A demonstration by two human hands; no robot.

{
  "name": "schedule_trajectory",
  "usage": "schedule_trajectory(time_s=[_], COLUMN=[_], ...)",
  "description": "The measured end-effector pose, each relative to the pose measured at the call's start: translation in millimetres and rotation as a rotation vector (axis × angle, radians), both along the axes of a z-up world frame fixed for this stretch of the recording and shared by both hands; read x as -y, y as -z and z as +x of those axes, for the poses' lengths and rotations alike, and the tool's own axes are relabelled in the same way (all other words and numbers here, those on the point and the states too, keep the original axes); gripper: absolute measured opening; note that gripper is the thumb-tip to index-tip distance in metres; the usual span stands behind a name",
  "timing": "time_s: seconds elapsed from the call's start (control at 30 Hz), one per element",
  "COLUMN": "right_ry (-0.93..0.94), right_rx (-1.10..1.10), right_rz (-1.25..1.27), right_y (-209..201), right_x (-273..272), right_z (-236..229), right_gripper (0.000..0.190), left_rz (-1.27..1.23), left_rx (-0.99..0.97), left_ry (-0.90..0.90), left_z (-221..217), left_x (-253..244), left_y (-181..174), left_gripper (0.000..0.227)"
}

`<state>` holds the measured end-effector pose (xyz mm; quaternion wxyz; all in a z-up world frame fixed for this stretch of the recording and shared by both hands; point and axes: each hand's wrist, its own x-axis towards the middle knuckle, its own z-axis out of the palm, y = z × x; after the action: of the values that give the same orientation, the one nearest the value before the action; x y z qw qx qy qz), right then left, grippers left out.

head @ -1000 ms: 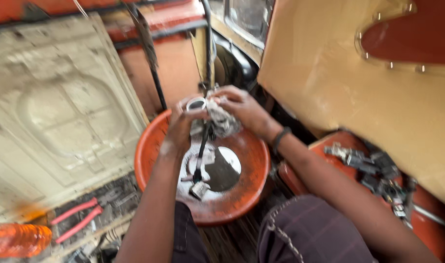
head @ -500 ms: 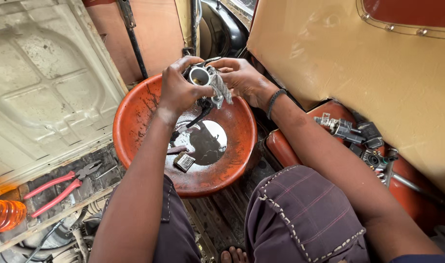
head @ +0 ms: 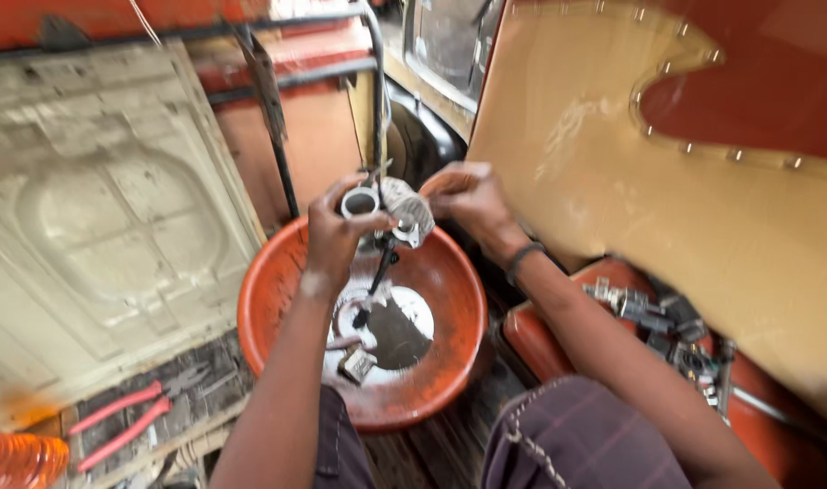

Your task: The person cleans an automotive component over a basin by wiping it with a cloth, then handles small mechanical parts and a screwdriver.

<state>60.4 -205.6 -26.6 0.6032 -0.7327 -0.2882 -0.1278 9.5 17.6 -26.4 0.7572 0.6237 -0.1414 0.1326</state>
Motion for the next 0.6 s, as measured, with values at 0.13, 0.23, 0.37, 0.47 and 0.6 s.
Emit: schedule_trajectory(time_s=[0.13,0.23,0.37,0.47,0.6], right_ry=[-0.181,-0.102,-0.077,-0.233,-0.348], right_rx=[-0.467,-0.444,-0.366,-0.4,-0.703], right_rz=[0.004,-0.103,-0.161,-0.039,0.242], right_y=[-6.6,-5.0,-9.3,-11.4,-21.9], right_x=[-9.8,-12.4,-14.2,-19.1,-6.8], right_z=[-5.5,-10.2,-11.1,-15.4,-7.8], right_gripper=[0.032,0.03,0.035,0.028,0.013], left_rz=[-0.036,-0.103,-0.032,-0.314,-0.409], left_rx=[-0.025,-0.082,-0.03,-0.138,-0.199], left_ry=[-0.036,-0.008,-0.037,0.042,0.124], left_z=[-8.0,-9.7,-15.4,-14.5,-15.8], left_x=[-2.5,-1.5,5.8,10.8,24.6], left_y=[-6.5,-9.4,-7.3,-10.1,-6.5], left_gripper=[0.055,0.055,0.056,0.052,0.044])
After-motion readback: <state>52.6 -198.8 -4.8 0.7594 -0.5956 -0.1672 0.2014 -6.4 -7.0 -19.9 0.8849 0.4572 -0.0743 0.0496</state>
